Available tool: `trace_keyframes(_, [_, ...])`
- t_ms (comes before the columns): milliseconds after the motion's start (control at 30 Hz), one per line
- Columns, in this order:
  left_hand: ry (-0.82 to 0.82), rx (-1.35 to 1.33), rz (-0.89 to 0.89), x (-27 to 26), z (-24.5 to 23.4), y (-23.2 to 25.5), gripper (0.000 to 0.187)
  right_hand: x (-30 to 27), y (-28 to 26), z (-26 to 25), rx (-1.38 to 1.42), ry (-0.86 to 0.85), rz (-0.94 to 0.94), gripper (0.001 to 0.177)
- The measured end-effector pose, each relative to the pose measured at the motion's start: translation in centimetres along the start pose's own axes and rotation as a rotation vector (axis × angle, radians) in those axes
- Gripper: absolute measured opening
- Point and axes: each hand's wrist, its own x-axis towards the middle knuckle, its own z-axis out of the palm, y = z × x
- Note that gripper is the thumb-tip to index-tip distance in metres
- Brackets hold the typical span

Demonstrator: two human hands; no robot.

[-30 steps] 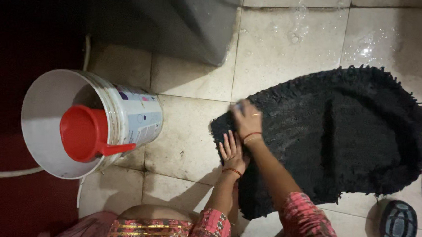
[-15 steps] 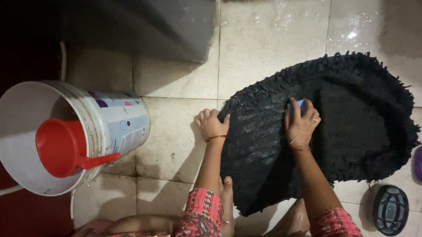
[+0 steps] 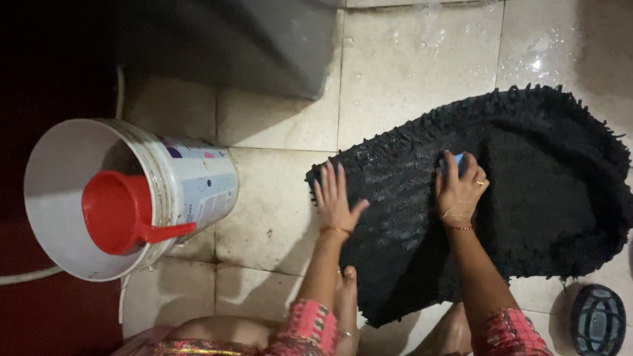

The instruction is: The person washes a mat on a tiled floor by pouring water from a red mug, applying a bar of soap, and scrubbing the surface with a handheld brush.

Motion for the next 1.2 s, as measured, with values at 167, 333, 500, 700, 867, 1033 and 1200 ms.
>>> trace_keyframes(167, [-0.199, 0.079, -0.056, -1.4, 2.9, -1.7, 0.086, -0.3, -0.7, -0.4, 0.016, 0.009, -0.004, 0.047])
trace_keyframes(333, [-0.174, 0.094, -0.036, -1.7, 2.8, -2.3, 0.077, -9.2, -7.3, -1.7, -0.391, -0.982, -0.696, 0.078])
trace_keyframes(500, [-0.220, 0.066, -0.061, -1.4, 2.4, -2.0, 0.075, -19.2, -4.0, -4.8, 0.324, -0.812, -1.296, 0.076])
trace_keyframes(700, [-0.202, 0.077, -0.057, -1.5, 2.3, -1.9, 0.075, -9.6, -0.2, -1.8, -0.058, -1.288, -1.092, 0.052])
trace_keyframes(867, [-0.073, -0.043, -0.028, -1.5, 2.6, -2.2, 0.070, -1.2, -1.9, 0.4, 0.010, -0.253, -0.385, 0.057])
trace_keyframes(1033, [0.374, -0.697, -0.403, 2.8, 2.4, -3.0, 0.070, -5.4, -13.8, 0.7, 0.023, -0.822, -0.427, 0.037])
trace_keyframes(1200, [0.649, -0.873, -0.551, 5.8, -0.3, -4.3, 0.062, -4.6, -17.8, 1.0, 0.429, -0.578, -0.910, 0.026])
